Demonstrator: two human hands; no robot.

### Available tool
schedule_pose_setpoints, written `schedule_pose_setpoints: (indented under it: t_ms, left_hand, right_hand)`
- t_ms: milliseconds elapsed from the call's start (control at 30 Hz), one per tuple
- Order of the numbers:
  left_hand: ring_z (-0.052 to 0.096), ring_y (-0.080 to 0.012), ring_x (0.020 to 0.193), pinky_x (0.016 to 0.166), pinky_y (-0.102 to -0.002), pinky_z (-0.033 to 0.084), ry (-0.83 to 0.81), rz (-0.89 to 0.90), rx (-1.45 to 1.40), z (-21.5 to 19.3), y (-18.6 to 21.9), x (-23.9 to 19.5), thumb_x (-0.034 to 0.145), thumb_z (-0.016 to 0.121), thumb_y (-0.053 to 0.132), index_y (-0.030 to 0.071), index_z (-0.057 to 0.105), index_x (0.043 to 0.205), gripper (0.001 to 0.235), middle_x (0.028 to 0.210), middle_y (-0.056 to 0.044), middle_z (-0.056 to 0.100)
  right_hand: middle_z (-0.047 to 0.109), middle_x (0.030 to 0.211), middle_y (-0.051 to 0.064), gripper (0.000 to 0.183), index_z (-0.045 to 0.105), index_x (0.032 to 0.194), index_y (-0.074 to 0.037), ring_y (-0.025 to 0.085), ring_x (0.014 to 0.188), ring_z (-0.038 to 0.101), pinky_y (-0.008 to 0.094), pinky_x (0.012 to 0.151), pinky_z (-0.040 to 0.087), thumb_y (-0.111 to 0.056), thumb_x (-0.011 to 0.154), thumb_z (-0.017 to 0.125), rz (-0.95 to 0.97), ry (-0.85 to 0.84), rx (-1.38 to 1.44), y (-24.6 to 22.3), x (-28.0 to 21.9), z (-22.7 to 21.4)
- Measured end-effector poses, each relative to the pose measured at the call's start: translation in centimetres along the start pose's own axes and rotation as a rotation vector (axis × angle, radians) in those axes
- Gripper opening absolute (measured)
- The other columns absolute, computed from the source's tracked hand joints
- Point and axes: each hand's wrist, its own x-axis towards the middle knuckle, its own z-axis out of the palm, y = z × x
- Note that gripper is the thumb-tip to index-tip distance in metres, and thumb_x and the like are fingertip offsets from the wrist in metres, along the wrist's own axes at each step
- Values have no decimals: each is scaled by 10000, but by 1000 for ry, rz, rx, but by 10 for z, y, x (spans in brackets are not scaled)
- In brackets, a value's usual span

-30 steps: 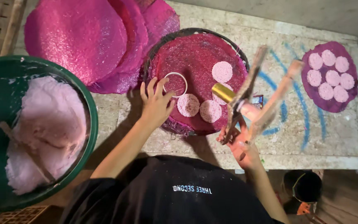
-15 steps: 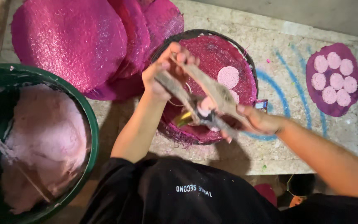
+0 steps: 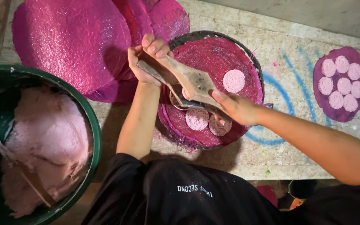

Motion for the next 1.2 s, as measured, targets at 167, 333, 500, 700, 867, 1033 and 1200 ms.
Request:
schedule_pose_setpoints:
  t_ms: [167,333,500,700,867,1033,1200]
  left_hand:
    - [592,-150,924,925,-324,525,100,36,-55,-15,-29,-13,1044,504,367,166,528,1026,204,946,13,597]
    - [572,-158,906,975,-402,539,70,-31,-97,-23,-37,11,939,551,426,173,521,997,262,907,30,545]
    - [557,-151,868,958,-426,559,-1,-58,32,-17,-17,29,988,505,447,179,518,982,269,877,41,520]
    - [555,-157,805,869,-411,564,87,-59,146,-2,9,20,996,407,425,169,514,945,282,835,33,513]
    - [558,-164,796,803,-401,542,238,-25,115,5,-15,2,971,340,338,181,514,924,239,824,34,525]
    - [541,-163,748,777,-393,513,330,-6,159,6,-22,22,903,361,415,171,513,889,287,772,33,511]
    - [516,-158,763,780,-385,486,271,-48,211,1,-14,26,927,373,395,174,497,895,256,775,42,487]
  right_hand:
    - [662,716,96,870,681,991,-31,195,625,652,360,630,569,-760,909,213,67,18,63,6,-9,-1]
    - [592,699,53,769,648,941,-44,158,597,573,340,589,506,-717,953,275,-42,171,8,9,-15,-7]
    - [588,713,34,677,590,884,-54,137,609,571,318,573,502,-669,978,323,-108,270,44,10,5,7]
    - [594,620,69,824,583,752,32,158,536,589,329,530,488,-679,1035,275,-166,205,41,10,18,27]
    - [596,588,56,742,627,780,-73,156,491,582,338,499,512,-680,963,241,16,157,70,6,5,18]
    - [585,601,66,763,613,757,-2,161,500,561,347,502,479,-662,997,314,-59,253,63,7,1,8]
    - [597,635,39,679,630,835,-51,143,528,555,333,508,488,-638,992,326,-66,279,142,11,9,9]
